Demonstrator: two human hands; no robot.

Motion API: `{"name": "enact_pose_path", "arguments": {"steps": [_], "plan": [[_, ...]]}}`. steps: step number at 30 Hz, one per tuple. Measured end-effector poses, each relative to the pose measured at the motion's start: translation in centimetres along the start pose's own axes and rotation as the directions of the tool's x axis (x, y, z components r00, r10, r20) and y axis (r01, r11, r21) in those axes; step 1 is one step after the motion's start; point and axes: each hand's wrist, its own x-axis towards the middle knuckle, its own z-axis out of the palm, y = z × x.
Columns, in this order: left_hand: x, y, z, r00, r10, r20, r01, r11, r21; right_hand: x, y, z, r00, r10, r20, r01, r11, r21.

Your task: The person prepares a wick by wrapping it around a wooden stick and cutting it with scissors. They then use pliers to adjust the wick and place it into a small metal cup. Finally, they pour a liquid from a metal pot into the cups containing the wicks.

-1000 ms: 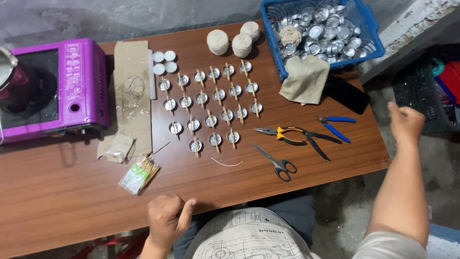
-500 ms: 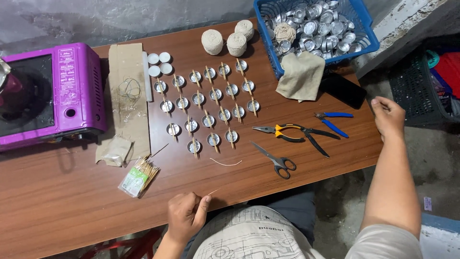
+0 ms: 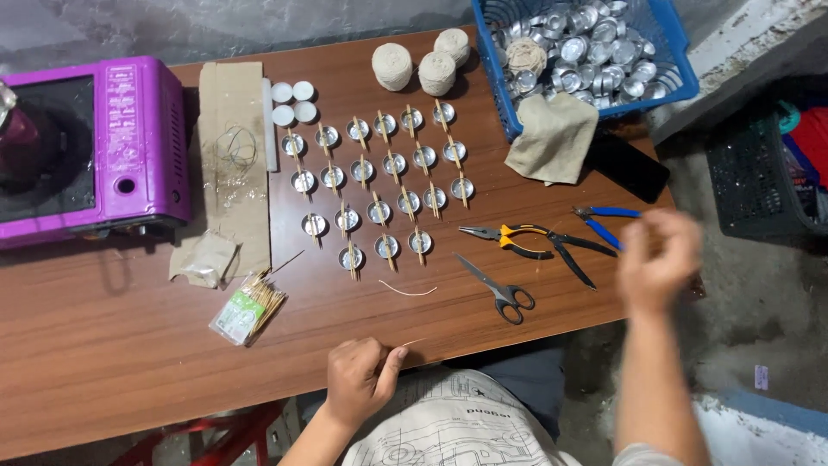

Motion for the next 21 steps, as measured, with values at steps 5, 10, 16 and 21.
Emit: {"name": "enact_pose_path", "arguments": {"steps": [5,10,16,21], "plan": [[0.5,0.3,1.5,1.0,-0.005,0.02,0.005,1.0,0.015,-2.9,-16.6,2.4,0.782,-0.208,0.587,-0.095,0.892,0.443],[0.9,0.4,1.8,0.998,0.018,0.06,-0.018,1.0,0.004,-4.6,-19.6,5.1,0.703,-0.509,0.497,0.089,0.756,0.649],[0.9,0.0,2.1,0.987,-0.067,0.144,0.074,0.996,-0.044,-4.0,-18.0,5.9,0.718,-0.512,0.471,0.112,0.753,0.648],[1.6,0.0,1.4,0.985,-0.047,0.167,0.068,0.99,-0.124,-4.8,-17.3,6.9,0.792,-0.491,0.363,0.163,0.743,0.649]]}}
